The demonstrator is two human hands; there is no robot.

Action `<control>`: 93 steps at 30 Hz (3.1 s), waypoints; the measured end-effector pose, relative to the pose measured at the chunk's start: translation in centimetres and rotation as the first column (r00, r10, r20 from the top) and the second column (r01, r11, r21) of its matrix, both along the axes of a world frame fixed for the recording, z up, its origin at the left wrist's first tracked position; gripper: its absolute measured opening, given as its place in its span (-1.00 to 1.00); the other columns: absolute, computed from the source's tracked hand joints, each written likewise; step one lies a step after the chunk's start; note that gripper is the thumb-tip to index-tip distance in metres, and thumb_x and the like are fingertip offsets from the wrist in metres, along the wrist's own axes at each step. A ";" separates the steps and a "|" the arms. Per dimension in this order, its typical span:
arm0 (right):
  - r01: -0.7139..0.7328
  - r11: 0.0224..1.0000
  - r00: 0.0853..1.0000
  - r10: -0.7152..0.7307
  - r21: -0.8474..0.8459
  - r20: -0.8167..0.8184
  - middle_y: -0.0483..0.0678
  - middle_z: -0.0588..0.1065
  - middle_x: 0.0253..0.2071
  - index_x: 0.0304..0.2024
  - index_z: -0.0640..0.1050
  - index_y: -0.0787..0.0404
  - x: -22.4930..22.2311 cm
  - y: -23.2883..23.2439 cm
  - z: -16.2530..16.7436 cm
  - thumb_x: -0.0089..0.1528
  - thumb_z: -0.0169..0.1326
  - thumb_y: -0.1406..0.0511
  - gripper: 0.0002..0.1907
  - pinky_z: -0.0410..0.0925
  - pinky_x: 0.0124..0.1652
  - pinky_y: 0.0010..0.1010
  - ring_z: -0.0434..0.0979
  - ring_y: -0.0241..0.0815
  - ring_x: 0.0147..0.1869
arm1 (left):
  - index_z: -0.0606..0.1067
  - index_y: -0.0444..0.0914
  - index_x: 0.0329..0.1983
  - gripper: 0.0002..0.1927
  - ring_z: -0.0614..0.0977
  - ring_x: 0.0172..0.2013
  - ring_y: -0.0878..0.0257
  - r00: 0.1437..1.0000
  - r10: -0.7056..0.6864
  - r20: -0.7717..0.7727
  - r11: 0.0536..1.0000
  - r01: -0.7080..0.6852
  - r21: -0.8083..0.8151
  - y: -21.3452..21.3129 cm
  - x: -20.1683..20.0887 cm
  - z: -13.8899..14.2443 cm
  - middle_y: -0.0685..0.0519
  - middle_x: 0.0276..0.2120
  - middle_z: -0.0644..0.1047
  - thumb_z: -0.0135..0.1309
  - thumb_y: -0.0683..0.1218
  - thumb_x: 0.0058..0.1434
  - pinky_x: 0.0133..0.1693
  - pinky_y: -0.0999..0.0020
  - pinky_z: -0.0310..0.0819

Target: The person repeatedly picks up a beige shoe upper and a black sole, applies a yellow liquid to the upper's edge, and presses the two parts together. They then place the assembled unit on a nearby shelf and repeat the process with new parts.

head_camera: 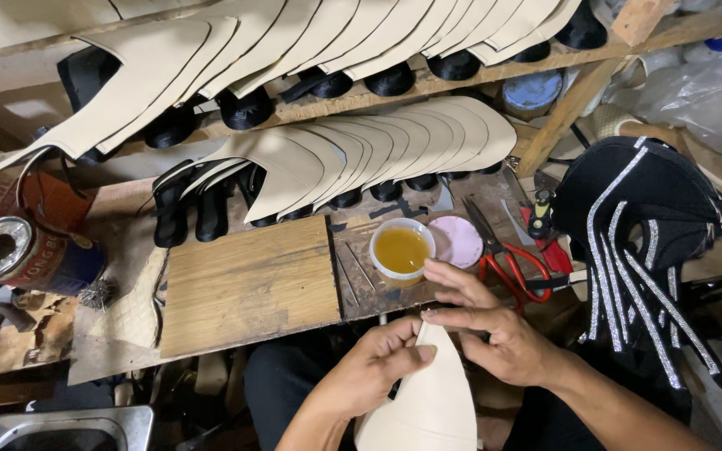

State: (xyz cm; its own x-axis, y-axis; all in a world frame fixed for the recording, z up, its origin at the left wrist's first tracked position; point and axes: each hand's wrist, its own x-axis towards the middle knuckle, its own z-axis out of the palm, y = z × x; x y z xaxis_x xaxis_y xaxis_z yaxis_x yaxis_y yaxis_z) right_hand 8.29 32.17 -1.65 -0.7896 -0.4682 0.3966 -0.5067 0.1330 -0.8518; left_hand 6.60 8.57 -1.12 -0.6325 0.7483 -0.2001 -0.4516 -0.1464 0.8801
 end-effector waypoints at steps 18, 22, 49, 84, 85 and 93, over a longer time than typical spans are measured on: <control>-0.051 0.986 0.997 0.061 -0.160 0.057 0.16 0.24 0.51 -0.03 0.70 0.14 1.7 0.8 0.0 0.27 0.08 0.56 -0.66 0.23 0.42 -0.10 0.22 0.08 0.62 | 0.50 -0.36 -0.02 -0.81 0.55 -0.33 0.44 0.972 0.195 -0.128 0.980 -0.200 -0.025 -1.3 -1.1 -1.3 0.13 -0.32 0.60 0.00 -0.14 0.42 -0.25 0.51 0.45; 0.101 0.971 0.904 0.000 -0.216 0.427 0.08 0.33 0.19 0.18 0.53 0.36 2.1 0.2 0.8 0.16 0.18 0.52 -0.50 0.49 0.01 -0.32 0.50 -0.18 0.02 | 0.51 -0.42 -0.06 -0.81 0.49 -0.35 0.40 0.928 0.318 -0.195 0.947 -0.320 0.021 -1.4 -1.5 -1.4 0.09 -0.35 0.56 0.06 -0.14 0.51 -0.28 0.46 0.41; 0.440 0.742 0.883 -0.255 0.506 -0.394 0.12 0.10 0.50 0.00 0.66 0.20 -8.8 -1.5 0.3 0.02 0.34 0.04 -0.43 0.02 0.38 0.07 -0.01 0.17 0.58 | 0.49 -0.37 0.07 -0.56 0.69 -0.17 0.23 0.982 0.186 0.044 0.978 -0.181 -0.101 -4.4 -2.4 -1.7 -0.05 -0.15 0.66 0.23 -0.21 0.11 -0.11 0.30 0.61; -0.010 0.998 0.994 0.003 -0.059 -0.113 0.15 0.11 0.53 -0.03 0.68 -0.01 -0.3 -0.1 -1.6 0.21 0.15 0.53 -0.62 0.23 0.41 0.05 0.09 0.10 0.61 | 0.50 -0.41 0.11 -0.56 0.69 -0.16 0.22 0.993 0.080 0.091 0.996 -0.083 0.027 -4.2 -1.0 -2.4 -0.07 -0.13 0.65 0.17 -0.28 0.12 -0.10 0.32 0.60; -0.008 0.999 0.994 0.005 -0.032 -0.112 0.15 0.13 0.52 -0.05 0.69 0.00 -0.1 -0.1 -1.5 0.21 0.16 0.53 -0.63 0.22 0.40 0.04 0.13 0.11 0.60 | 0.50 -0.39 0.10 -0.56 0.70 -0.16 0.22 0.989 0.100 0.108 0.994 -0.104 0.031 -4.2 -1.1 -2.6 -0.07 -0.14 0.66 0.17 -0.28 0.11 -0.10 0.32 0.61; 0.055 0.927 0.930 0.088 -0.370 0.358 0.08 0.25 0.33 0.26 0.43 0.25 1.7 -0.5 0.1 0.15 0.18 0.57 -0.39 0.54 -0.02 -0.33 0.58 -0.14 0.02 | 0.54 -0.39 0.10 -0.60 0.67 -0.13 0.21 0.976 0.216 -0.034 0.976 -0.216 0.021 -5.0 -0.4 -2.5 -0.06 -0.12 0.66 0.22 -0.24 0.17 -0.09 0.28 0.60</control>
State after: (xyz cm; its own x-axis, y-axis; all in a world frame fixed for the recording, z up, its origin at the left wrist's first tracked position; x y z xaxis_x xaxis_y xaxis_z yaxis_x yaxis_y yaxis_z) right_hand 10.00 31.69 -1.59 -0.9043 -0.3591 0.2309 -0.1537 -0.2308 -0.9608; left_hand 6.20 3.60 -3.61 -0.7859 0.5964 -0.1631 -0.3763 -0.2521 0.8916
